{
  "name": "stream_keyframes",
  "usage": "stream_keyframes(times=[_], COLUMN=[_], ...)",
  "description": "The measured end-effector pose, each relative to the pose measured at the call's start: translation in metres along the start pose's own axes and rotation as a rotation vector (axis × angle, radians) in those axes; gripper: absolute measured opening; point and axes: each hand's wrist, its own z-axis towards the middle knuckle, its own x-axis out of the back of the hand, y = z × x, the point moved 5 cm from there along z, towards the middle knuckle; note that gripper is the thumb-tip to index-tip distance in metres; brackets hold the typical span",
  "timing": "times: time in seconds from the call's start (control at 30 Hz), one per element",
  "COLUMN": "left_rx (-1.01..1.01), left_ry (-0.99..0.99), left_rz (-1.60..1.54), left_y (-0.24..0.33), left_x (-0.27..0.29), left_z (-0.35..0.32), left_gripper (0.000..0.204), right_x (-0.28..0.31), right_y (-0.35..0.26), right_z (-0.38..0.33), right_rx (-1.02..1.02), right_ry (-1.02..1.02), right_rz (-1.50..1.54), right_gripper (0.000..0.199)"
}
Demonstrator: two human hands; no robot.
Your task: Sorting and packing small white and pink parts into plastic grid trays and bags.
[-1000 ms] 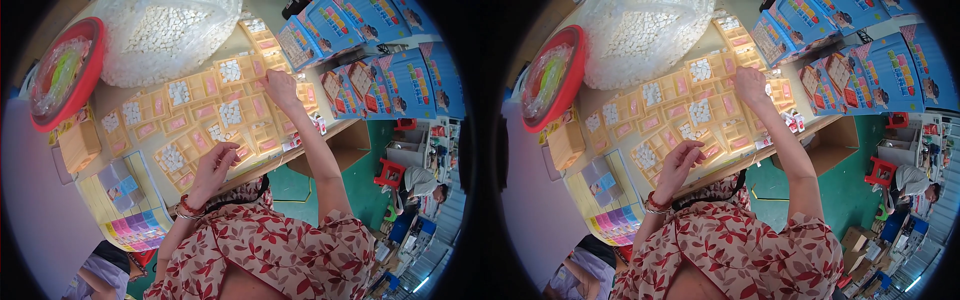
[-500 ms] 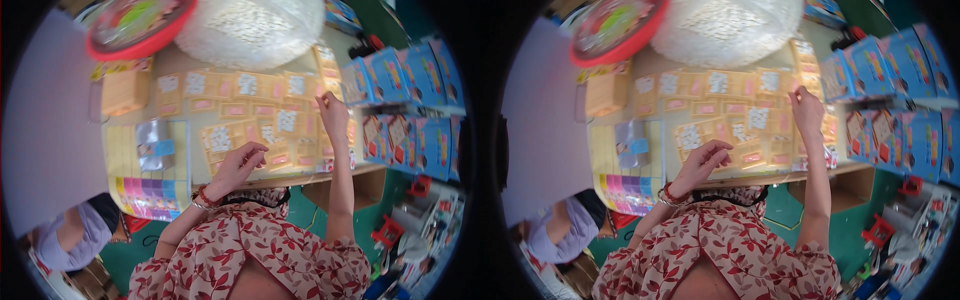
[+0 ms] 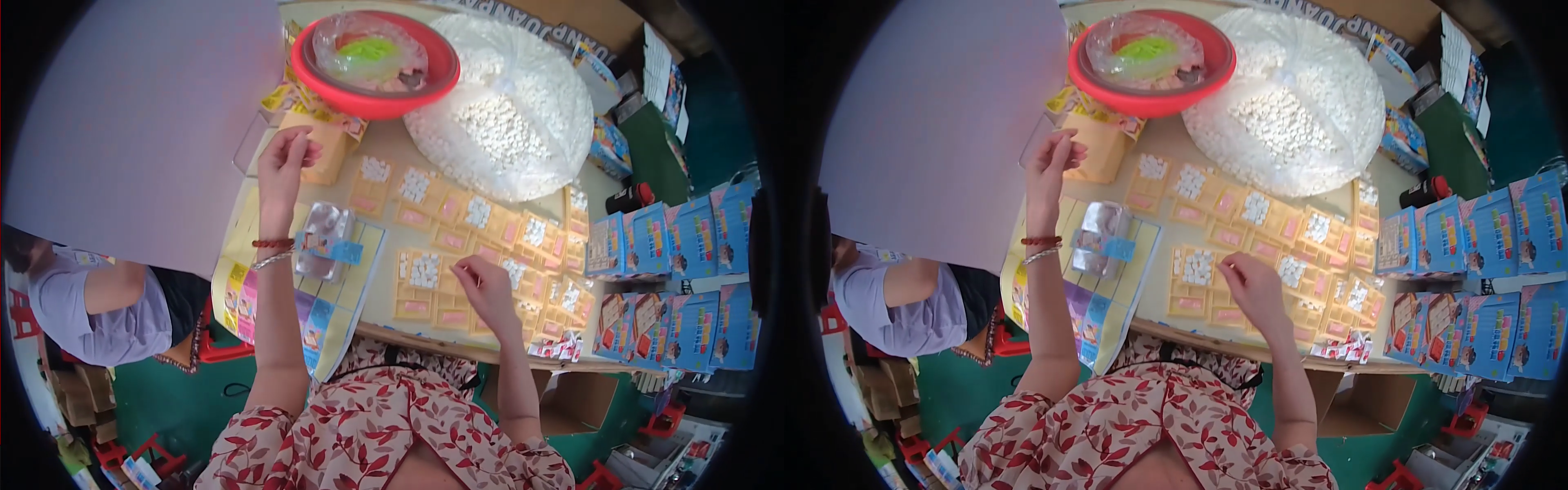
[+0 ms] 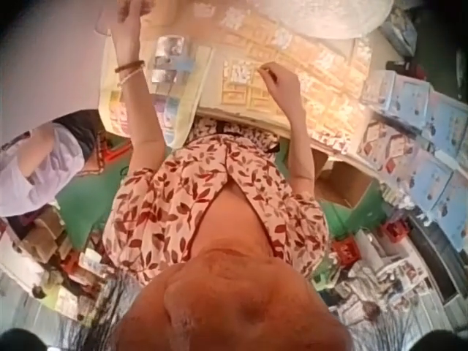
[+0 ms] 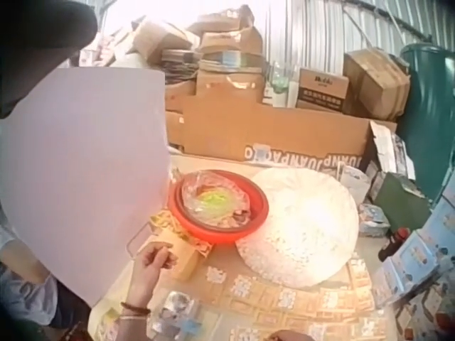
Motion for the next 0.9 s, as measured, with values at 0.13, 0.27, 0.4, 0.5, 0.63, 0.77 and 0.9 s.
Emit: stream_keyframes(times=[0.13, 0.27, 0.4, 0.5, 0.63, 0.77, 0.9], left_rx=[-0.105, -0.278, -0.494, -0.699, -0.55, -0.201, -0.057], left_ry=[-0.096, -0.332, -0.3, 0.073, 0.408, 0.422, 0.28], left_rz=[-0.075, 0.076, 0.573, 0.901, 0.876, 0.689, 0.581], left_y=[0.018, 0.033, 0.008, 0.011, 0.011, -0.043, -0.062], left_x=[-0.046, -0.108, -0.13, -0.1, -0.046, 0.034, 0.015], left_z=[0.041, 0.084, 0.154, 0.171, 0.171, 0.182, 0.173], left_gripper=[0.02, 0.022, 0.025, 0.037, 0.049, 0.054, 0.052], right_x=[0.001, -0.003, -0.01, -0.01, 0.005, 0.02, 0.041], right_y=[-0.014, -0.003, 0.004, 0.017, 0.048, 0.048, 0.02], right_z=[-0.008, -0.035, -0.061, -0.078, -0.079, 0.031, 0.19], right_rx=[0.013, -0.116, -0.17, -0.275, -0.483, -0.33, -0.284], right_ry=[-0.013, -0.079, -0.089, -0.063, 0.117, 0.143, 0.053], right_rz=[-0.012, 0.025, 0.056, 0.115, 0.36, 0.33, 0.645], right_gripper=[0.014, 0.014, 0.014, 0.013, 0.013, 0.019, 0.04])
